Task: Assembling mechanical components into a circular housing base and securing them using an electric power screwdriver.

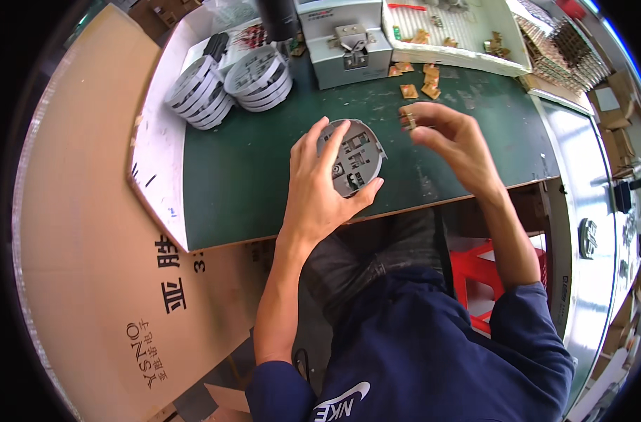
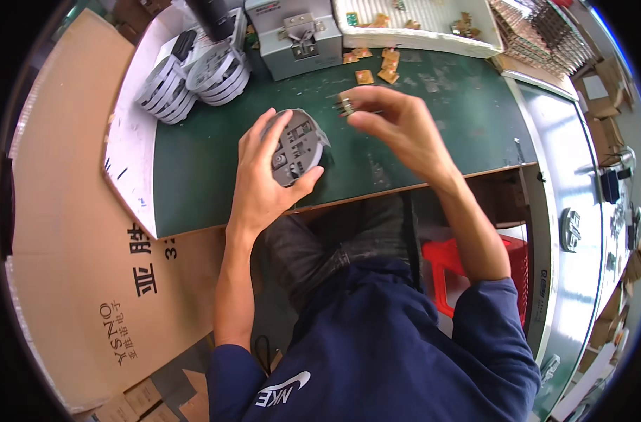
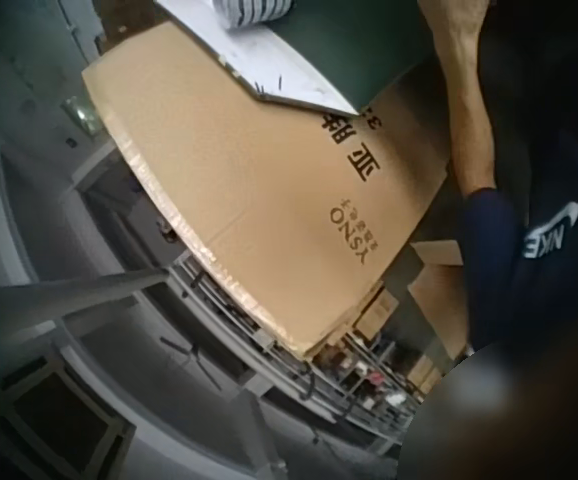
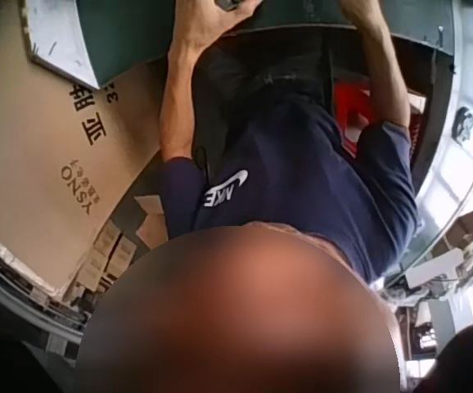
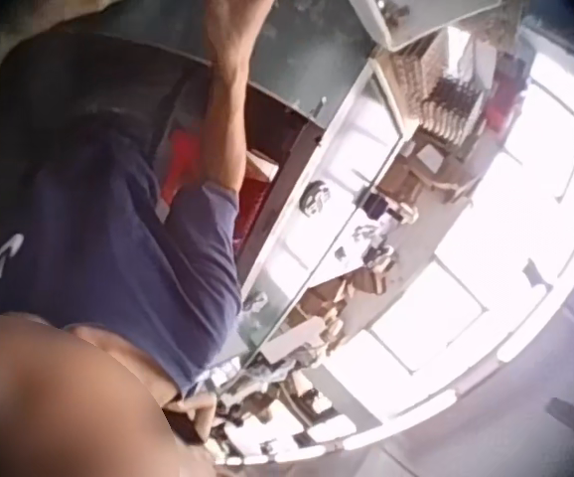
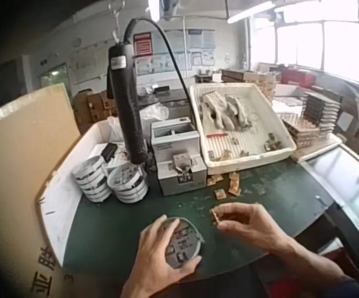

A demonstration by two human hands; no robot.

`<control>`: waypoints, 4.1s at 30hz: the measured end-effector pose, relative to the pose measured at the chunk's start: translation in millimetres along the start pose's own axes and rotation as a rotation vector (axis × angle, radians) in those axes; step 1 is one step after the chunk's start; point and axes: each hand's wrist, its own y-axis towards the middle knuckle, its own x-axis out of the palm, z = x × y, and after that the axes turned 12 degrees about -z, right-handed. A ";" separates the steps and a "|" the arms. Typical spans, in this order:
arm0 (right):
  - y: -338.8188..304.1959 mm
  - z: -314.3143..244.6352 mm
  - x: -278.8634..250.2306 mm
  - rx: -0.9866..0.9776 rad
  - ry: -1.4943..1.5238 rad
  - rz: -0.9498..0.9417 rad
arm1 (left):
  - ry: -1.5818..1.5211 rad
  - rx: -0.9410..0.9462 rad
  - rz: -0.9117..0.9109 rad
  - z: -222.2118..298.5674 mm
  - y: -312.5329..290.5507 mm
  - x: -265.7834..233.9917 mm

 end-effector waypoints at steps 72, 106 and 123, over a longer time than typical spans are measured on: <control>0.7 20.9 71.4 -0.306 0.426 -0.014 | 0.107 0.306 0.479 4.0 6.8 26.4; 26.5 -8.8 30.3 -0.087 -0.441 0.049 | 0.092 0.039 0.319 -2.8 -4.3 10.9; 66.0 7.2 35.5 -0.423 -1.036 -0.158 | 0.258 -0.056 0.206 -6.0 -1.3 34.7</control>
